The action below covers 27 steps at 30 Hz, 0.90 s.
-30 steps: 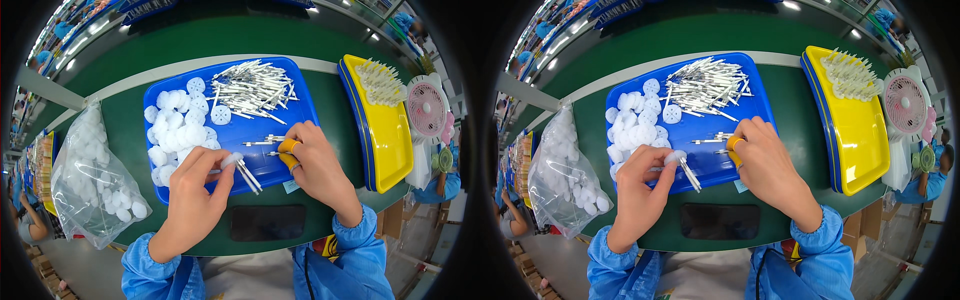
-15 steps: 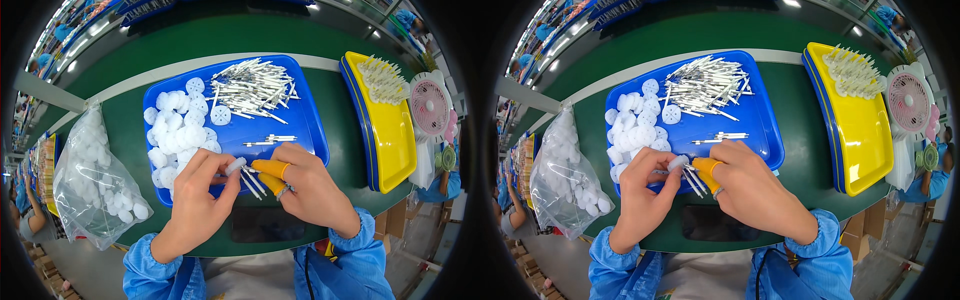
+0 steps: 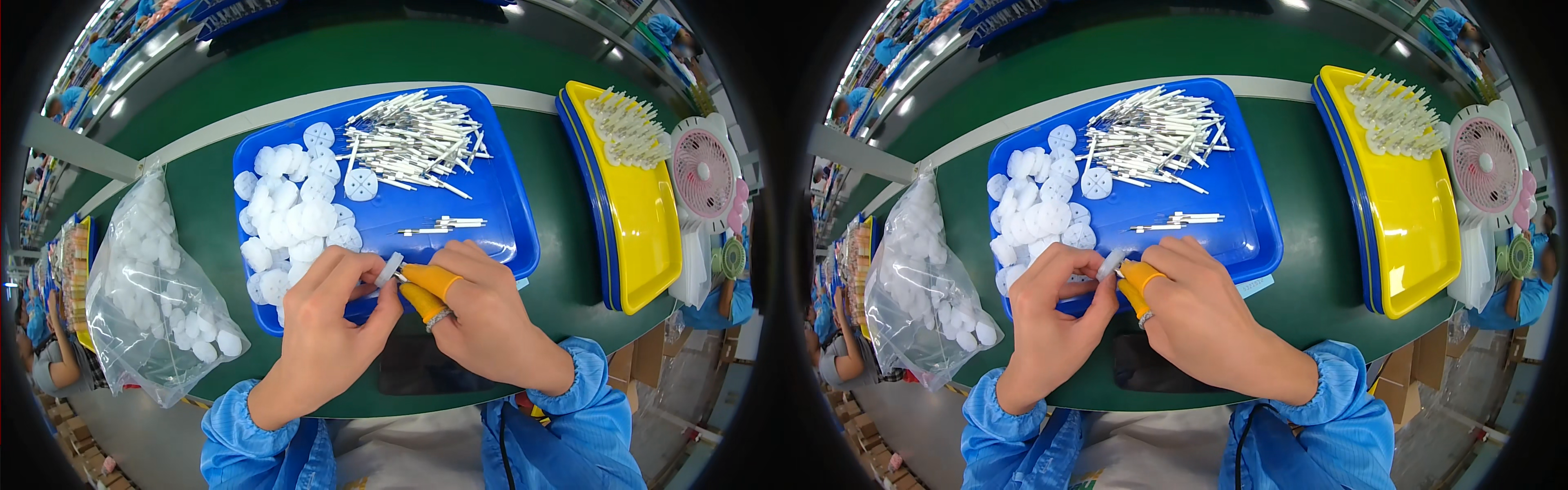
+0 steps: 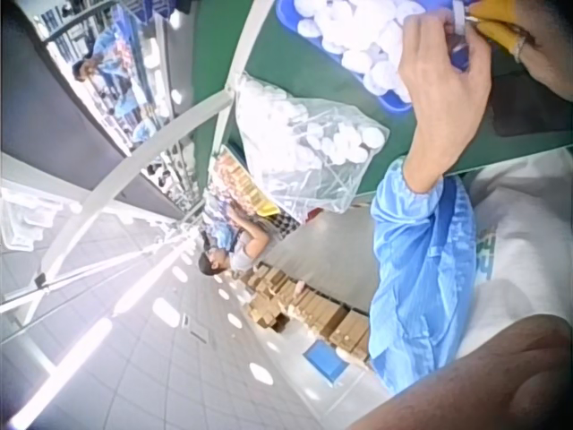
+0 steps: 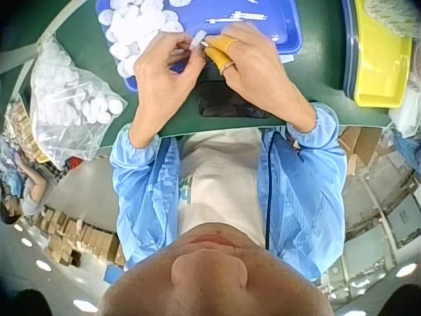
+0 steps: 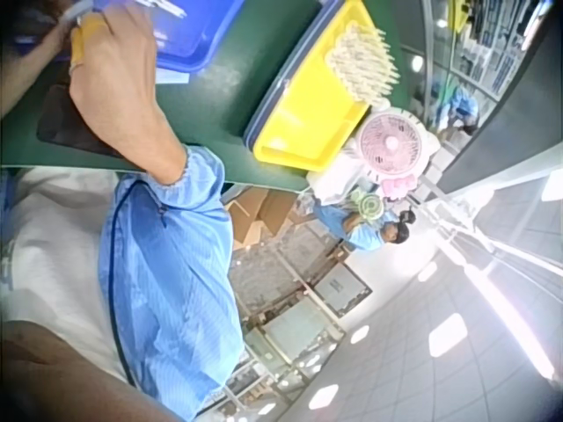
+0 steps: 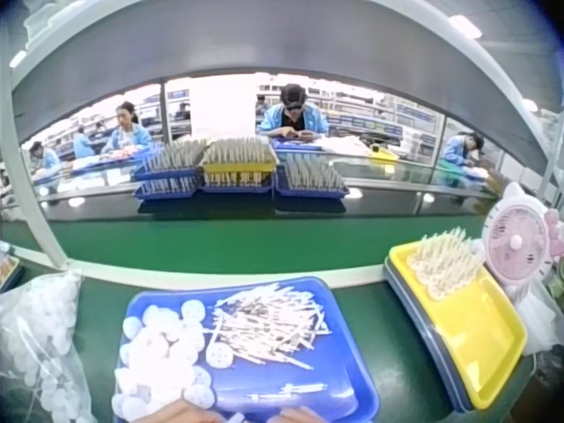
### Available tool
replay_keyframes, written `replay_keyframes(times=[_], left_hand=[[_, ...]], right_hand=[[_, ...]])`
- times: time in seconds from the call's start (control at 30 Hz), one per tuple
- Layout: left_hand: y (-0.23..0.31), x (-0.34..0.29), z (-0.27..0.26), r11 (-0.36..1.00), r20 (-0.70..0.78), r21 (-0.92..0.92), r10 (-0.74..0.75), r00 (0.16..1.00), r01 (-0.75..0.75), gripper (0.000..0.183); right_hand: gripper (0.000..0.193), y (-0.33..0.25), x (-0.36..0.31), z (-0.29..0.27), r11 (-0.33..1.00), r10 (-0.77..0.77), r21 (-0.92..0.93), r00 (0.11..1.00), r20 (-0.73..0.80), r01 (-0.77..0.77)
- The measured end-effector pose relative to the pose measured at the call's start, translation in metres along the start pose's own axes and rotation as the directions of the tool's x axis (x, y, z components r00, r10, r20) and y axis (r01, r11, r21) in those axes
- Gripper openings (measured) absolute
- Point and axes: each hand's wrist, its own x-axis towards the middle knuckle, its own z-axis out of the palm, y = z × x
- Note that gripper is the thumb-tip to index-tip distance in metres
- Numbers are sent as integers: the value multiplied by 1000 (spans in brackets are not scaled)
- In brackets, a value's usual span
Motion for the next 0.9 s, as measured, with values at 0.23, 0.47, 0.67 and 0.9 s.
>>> replay_keyframes(times=[0.23, 0.47, 0.67, 0.9], left_hand=[[2, -6, 0, 998, 8, 50, 39, 999, -39, 20], [-7, -10, 4, 991, 17, 134, 21, 1000, -23, 23], [3, 4, -8, 995, -59, -8, -104, 993, 104, 17], [5, 6, -17, 990, 33, -36, -135, 990, 136, 16]], right_hand=[[32, -4, -6, 13, 997, 5, 78, 986, -165, 8], [29, 9, 10, 5, 997, 62, 48, 997, -56, -59], [24, 36, 23, 0, 938, 40, -343, 999, -33, -49], [33, 10, 15, -16, 992, 108, -57, 993, -52, -111]])
